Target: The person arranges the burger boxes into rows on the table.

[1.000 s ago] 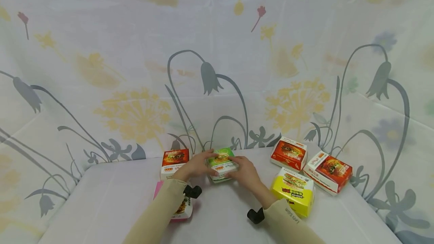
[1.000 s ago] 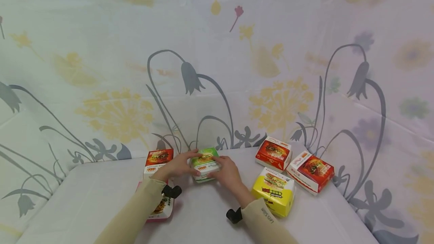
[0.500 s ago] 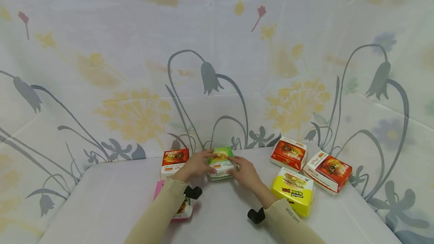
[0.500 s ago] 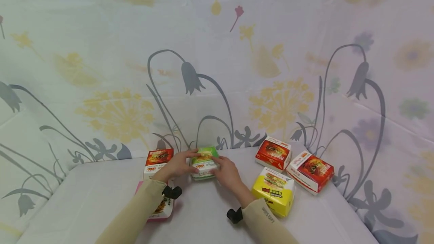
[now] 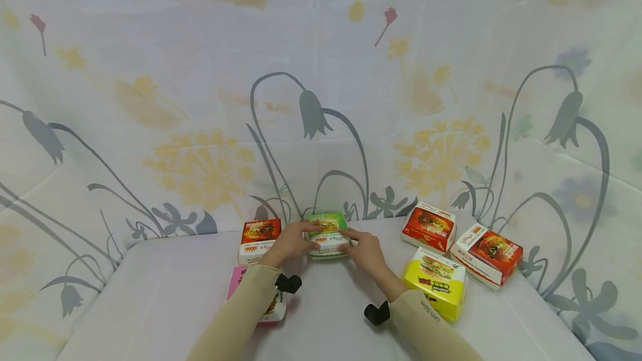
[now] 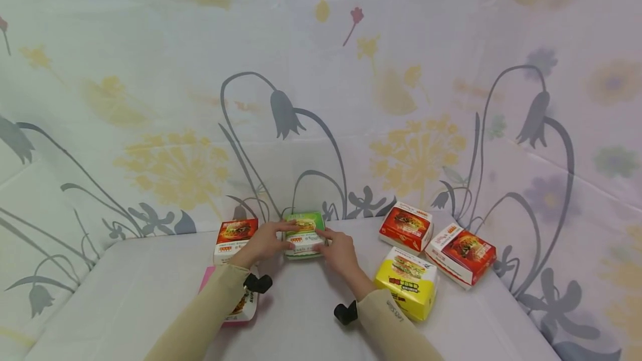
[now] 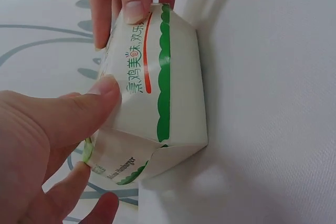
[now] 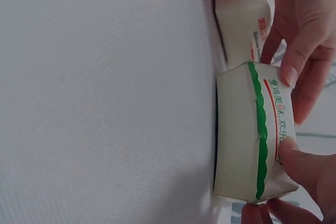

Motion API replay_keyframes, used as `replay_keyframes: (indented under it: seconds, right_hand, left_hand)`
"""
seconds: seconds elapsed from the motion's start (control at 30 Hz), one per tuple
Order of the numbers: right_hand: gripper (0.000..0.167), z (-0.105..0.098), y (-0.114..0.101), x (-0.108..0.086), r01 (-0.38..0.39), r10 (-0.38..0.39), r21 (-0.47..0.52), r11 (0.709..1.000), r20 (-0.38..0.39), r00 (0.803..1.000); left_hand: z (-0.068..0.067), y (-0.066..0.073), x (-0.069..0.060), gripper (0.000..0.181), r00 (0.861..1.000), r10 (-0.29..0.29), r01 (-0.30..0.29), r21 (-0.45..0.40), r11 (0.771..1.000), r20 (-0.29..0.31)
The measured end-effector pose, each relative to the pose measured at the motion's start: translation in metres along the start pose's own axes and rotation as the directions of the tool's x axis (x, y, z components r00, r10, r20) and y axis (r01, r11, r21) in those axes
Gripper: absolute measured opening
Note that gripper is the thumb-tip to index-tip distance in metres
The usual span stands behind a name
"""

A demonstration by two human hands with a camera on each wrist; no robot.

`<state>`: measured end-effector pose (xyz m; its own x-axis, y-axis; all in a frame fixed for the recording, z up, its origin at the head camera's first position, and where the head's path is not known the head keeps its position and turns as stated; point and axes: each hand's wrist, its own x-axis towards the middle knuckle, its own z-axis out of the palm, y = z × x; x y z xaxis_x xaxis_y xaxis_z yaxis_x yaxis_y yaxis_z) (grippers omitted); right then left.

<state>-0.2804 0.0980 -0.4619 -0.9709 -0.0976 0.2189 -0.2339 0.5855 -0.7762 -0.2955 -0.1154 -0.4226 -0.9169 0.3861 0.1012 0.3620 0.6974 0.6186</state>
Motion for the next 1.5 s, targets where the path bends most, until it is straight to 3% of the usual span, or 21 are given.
replay_keyframes:
  seconds: [0.23, 0.47, 1.1, 1.5]
  right_hand:
    - [0.042, -0.003, -0.004, 0.001, -0.011, 0.011, 0.006, 1.000, -0.009, 1.000]
    - [0.043, -0.003, -0.003, 0.001, 0.019, -0.019, -0.016, 1.000, 0.005, 1.000]
    - [0.037, -0.013, 0.000, -0.009, -0.017, 0.017, 0.025, 1.000, 0.003, 1.000]
    - [0.042, -0.043, -0.014, -0.022, -0.073, 0.070, 0.102, 0.992, 0.030, 0.997]
  left_hand:
    - [0.001, 0.000, 0.007, 0.044, 1.000, 0.007, -0.007, 0.022, 1.000, -0.002]
    - [0.001, 0.002, 0.007, 0.042, 0.998, -0.055, 0.056, 0.028, 0.998, -0.017]
    - [0.004, -0.003, 0.005, 0.037, 0.999, -0.048, 0.048, 0.020, 0.999, -0.006]
    - [0.005, -0.003, 0.004, 0.038, 0.999, -0.047, 0.047, -0.023, 0.999, -0.002]
